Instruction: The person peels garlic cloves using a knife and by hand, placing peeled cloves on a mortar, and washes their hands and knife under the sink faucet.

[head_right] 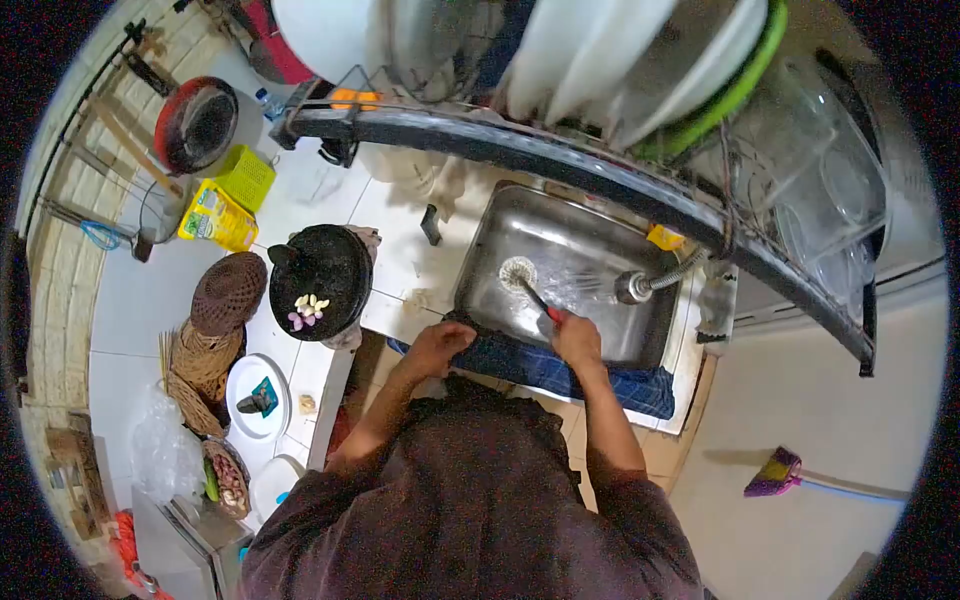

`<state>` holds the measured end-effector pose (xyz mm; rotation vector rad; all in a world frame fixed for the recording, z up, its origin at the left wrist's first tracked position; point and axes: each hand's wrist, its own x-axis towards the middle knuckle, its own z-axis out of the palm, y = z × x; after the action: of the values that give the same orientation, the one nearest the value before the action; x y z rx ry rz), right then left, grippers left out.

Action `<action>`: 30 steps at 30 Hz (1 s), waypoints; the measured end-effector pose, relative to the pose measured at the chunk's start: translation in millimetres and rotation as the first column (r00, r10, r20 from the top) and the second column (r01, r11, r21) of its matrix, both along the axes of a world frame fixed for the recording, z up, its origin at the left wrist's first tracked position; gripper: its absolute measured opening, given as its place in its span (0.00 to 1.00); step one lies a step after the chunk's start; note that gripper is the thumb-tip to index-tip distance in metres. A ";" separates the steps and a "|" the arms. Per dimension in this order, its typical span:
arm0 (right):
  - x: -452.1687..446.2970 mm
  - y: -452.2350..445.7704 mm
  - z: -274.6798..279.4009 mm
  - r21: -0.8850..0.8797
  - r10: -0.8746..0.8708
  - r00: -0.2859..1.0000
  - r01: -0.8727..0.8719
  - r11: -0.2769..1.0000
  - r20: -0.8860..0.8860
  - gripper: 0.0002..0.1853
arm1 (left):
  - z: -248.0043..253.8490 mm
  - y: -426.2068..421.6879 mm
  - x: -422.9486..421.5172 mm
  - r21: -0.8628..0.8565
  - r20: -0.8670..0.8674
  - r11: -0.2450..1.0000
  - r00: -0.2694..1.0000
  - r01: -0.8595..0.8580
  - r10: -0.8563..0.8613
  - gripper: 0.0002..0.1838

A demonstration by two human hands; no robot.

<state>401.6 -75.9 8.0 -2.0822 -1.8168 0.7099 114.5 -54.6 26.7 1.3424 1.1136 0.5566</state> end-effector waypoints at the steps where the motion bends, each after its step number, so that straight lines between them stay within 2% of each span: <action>1: -2.6 -1.8 -0.3 0.039 -0.093 0.972 0.103 0.994 -0.215 0.14 | -0.5 4.1 -3.2 -0.010 -0.005 1.000 1.000 0.008 -0.008 0.13; 4: -23.9 -8.5 75.4 -0.091 -0.372 0.780 0.381 0.920 -0.503 0.16 | -6.2 -3.1 -16.1 -0.033 0.013 0.999 1.000 -0.008 0.008 0.12; 6: -6.8 7.3 83.1 0.303 -0.241 0.882 0.378 0.875 -0.404 0.16 | -11.7 -1.4 -21.9 0.022 0.070 0.999 0.997 -0.028 0.026 0.12; 7: -2.7 16.8 95.4 0.417 -0.208 0.919 0.342 0.842 -0.335 0.16 | -10.7 -1.7 -23.0 0.011 0.077 1.000 0.997 -0.026 0.025 0.12; 8: 1.3 26.3 107.7 0.523 -0.189 0.948 0.300 0.798 -0.256 0.16 | -8.0 -1.1 -23.9 0.003 0.082 1.000 0.996 -0.024 0.023 0.11; 10: -1.5 52.8 160.5 0.589 -0.180 0.979 0.201 0.783 -0.096 0.15 | -6.6 1.6 -25.6 0.018 0.102 1.000 0.995 0.020 -0.022 0.12; 13: -2.9 94.1 179.2 0.577 -0.332 0.940 0.230 0.783 0.075 0.16 | -5.8 6.0 -28.7 0.076 0.127 0.992 0.986 0.098 -0.107 0.13; 15: -5.7 124.6 192.1 0.416 -0.332 0.862 0.160 0.895 0.383 0.18 | 0.7 6.0 -28.7 0.094 0.130 0.990 0.984 0.108 -0.120 0.13; 17: 3.5 152.5 194.6 0.386 -0.284 0.788 0.064 0.920 0.546 0.20 | 13.9 7.2 -32.7 0.099 0.049 0.987 0.990 0.124 -0.129 0.14; 19: 35.2 184.3 163.5 0.492 -0.246 0.769 -0.100 0.865 0.590 0.22 | 16.3 7.8 -39.0 0.089 0.029 0.990 0.993 0.112 -0.115 0.15; 22: 44.6 201.5 165.1 0.481 -0.190 0.786 -0.152 0.864 0.589 0.21 | 12.3 6.0 -46.6 0.046 0.067 0.998 0.996 0.047 -0.051 0.16; 24: 46.5 209.3 166.0 0.478 -0.175 0.800 -0.154 0.865 0.574 0.20 | 17.8 5.6 -50.1 0.012 0.054 1.000 0.999 -0.008 0.007 0.16; 27: 45.8 217.5 169.2 0.482 -0.175 0.831 -0.123 0.868 0.528 0.18 | 18.8 5.5 -51.2 0.057 0.054 0.998 0.998 -0.030 0.027 0.15; 30: 42.4 227.4 172.3 0.505 -0.194 0.875 -0.065 0.860 0.444 0.17 | 12.8 5.0 -50.1 0.142 0.090 0.990 0.996 0.010 -0.023 0.13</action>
<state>444.0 151.6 180.3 -2.0350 -1.8768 -0.3387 64.4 -49.6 39.5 1.4325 1.0026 0.6879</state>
